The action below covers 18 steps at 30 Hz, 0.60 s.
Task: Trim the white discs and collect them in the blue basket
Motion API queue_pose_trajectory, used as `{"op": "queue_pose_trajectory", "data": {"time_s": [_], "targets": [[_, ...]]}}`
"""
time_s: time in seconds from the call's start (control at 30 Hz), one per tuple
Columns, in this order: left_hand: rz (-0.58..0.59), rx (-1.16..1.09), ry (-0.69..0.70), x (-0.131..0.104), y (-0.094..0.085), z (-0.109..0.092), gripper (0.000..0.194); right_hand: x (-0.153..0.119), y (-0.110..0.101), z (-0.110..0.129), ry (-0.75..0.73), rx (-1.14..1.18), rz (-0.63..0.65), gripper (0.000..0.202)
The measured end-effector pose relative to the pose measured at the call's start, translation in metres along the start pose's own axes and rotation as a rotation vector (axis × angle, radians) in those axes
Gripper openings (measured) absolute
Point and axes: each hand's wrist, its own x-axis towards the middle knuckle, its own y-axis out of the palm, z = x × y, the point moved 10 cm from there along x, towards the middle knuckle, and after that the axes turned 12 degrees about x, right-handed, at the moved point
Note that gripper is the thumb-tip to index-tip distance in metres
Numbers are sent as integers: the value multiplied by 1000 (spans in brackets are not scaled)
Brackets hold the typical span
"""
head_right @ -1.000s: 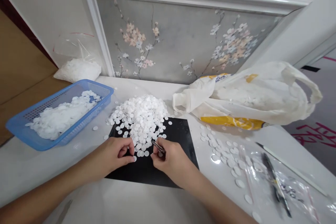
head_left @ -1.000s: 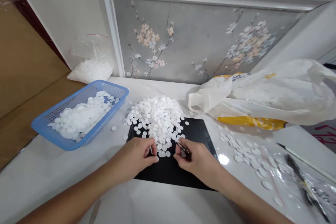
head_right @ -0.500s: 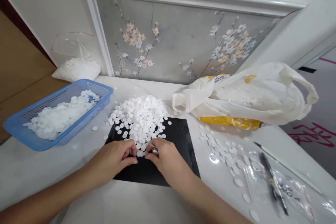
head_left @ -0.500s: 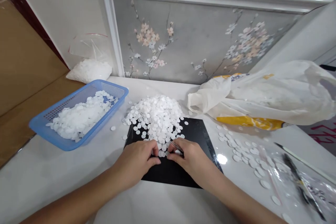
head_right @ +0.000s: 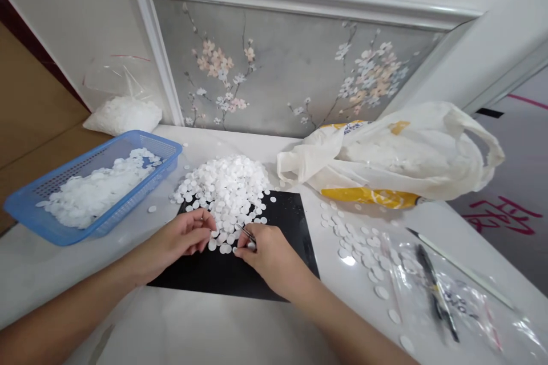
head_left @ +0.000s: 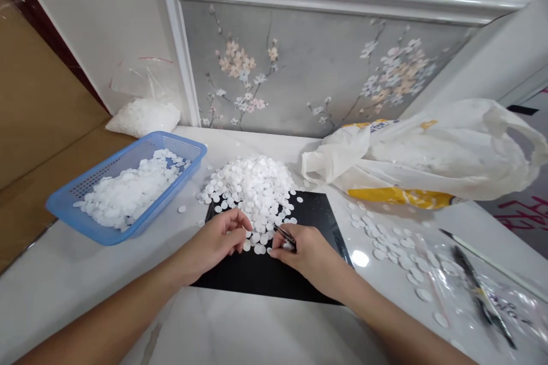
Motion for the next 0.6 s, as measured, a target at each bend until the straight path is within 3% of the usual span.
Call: {"op": "queue_pose_trajectory", "data": {"time_s": [0.1, 0.2, 0.37, 0.6], "targets": [[-116, 389, 91, -2, -3, -9, 10, 0, -1, 0, -17, 31, -2, 7], [-142, 609, 137, -5, 4, -15, 9, -4, -2, 11, -114, 21, 28, 11], [-164, 659, 165, -5, 10, -15, 7, -12, 2, 15, -135, 27, 172, 10], [-109, 784, 309, -3, 21, -23, 9, -8, -6, 5, -104, 45, 47, 12]]}}
